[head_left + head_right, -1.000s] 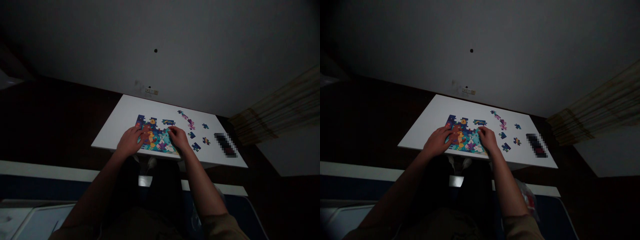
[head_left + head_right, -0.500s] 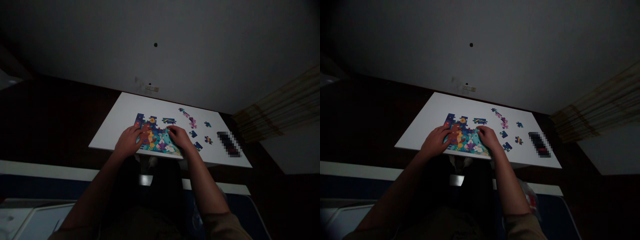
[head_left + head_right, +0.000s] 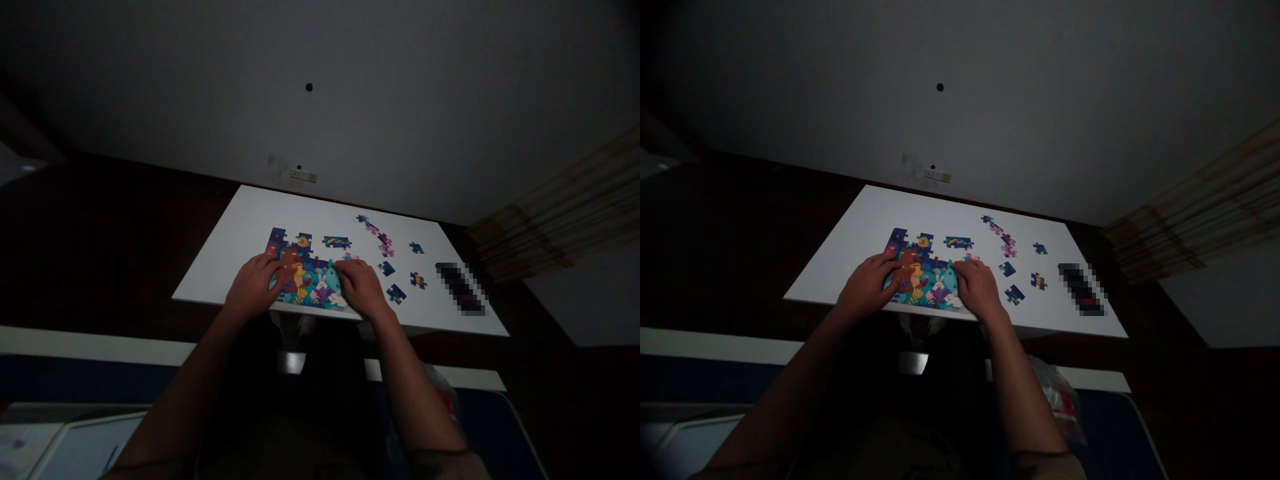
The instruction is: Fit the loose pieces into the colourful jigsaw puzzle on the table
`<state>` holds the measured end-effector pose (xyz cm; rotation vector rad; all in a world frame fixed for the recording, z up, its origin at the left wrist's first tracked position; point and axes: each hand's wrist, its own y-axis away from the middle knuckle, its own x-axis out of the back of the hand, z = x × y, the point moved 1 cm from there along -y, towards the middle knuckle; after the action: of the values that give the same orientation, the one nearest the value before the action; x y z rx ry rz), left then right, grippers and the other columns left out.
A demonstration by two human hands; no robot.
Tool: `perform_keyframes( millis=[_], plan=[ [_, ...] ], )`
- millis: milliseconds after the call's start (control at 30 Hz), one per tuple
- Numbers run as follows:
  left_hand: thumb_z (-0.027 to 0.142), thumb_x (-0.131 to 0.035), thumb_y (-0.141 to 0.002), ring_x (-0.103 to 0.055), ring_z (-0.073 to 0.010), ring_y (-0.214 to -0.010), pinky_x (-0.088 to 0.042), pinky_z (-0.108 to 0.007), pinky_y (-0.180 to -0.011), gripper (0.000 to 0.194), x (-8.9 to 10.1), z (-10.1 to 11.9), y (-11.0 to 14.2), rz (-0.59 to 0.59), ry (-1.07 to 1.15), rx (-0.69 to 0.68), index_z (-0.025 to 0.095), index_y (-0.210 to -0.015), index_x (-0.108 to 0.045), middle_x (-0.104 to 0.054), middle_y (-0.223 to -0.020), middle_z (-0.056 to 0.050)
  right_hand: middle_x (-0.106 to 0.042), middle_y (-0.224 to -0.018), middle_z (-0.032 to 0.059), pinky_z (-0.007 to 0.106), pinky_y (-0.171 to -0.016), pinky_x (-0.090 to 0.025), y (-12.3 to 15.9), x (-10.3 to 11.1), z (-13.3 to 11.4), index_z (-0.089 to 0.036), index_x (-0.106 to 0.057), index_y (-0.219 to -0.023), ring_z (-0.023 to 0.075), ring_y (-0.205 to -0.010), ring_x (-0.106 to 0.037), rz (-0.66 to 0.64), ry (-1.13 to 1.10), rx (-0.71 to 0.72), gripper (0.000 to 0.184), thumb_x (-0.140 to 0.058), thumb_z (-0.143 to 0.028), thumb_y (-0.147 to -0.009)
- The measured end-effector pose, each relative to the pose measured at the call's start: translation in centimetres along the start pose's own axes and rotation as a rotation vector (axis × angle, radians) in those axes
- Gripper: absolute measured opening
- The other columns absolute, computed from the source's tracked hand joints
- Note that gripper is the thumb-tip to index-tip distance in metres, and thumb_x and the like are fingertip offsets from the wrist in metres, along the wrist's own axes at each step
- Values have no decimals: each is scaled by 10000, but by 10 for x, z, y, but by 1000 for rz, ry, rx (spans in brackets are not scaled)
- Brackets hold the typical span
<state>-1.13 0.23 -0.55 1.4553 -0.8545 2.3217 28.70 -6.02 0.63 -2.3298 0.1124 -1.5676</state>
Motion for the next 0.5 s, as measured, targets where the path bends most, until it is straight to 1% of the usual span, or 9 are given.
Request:
perform_keyframes(
  millis=[100,167,300,400,500],
  plan=[
    [393,-518,-1014,-567,-330,-1308,-471,-531,-1121,375,0,1,0,-1,-1,-1,173,-1262,-695,-640,-1405,-141,-748,-1219,82,432,-1051,-470,-1,5,21,-218,-733,-1213,272,-1163,-625,157,-18,-105,348,-468,-169,-992],
    [385,-520,-1009,-564,-327,-1318,-466,-528,-1128,368,0,1,0,1,-1,-2,180,-1259,-697,-636,-1414,-140,-746,-1204,94,434,-1051,-464,-3,4,32,-213,-736,-1190,278,-1153,-626,197,-4,-158,333,-463,-200,-999],
    [395,-521,-1007,-560,-320,-1328,-454,-518,-1145,364,-1,1,0,2,1,-1,189,-1242,-706,-633,-1423,-138,-734,-1199,124,440,-1056,-449,-9,-5,42,-176,-740,-1187,296,-1148,-614,155,33,-185,324,-489,-254,-999],
    [405,-487,-1022,-559,-320,-1329,-452,-517,-1146,384,0,2,0,-2,-1,8,189,-1253,-705,-633,-1425,-133,-720,-1229,124,440,-1058,-441,-8,-11,42,-184,-744,-1202,300,-1154,-594,123,75,-201,331,-496,-268,-1000],
    [404,-487,-1017,-555,-324,-1332,-448,-511,-1149,398,1,3,-1,-4,3,10,177,-1256,-711,-631,-1424,-140,-697,-1306,125,447,-1084,-422,-7,-11,40,-193,-731,-1245,308,-1210,-568,107,104,-207,341,-513,-310,-1010]
  ],
)
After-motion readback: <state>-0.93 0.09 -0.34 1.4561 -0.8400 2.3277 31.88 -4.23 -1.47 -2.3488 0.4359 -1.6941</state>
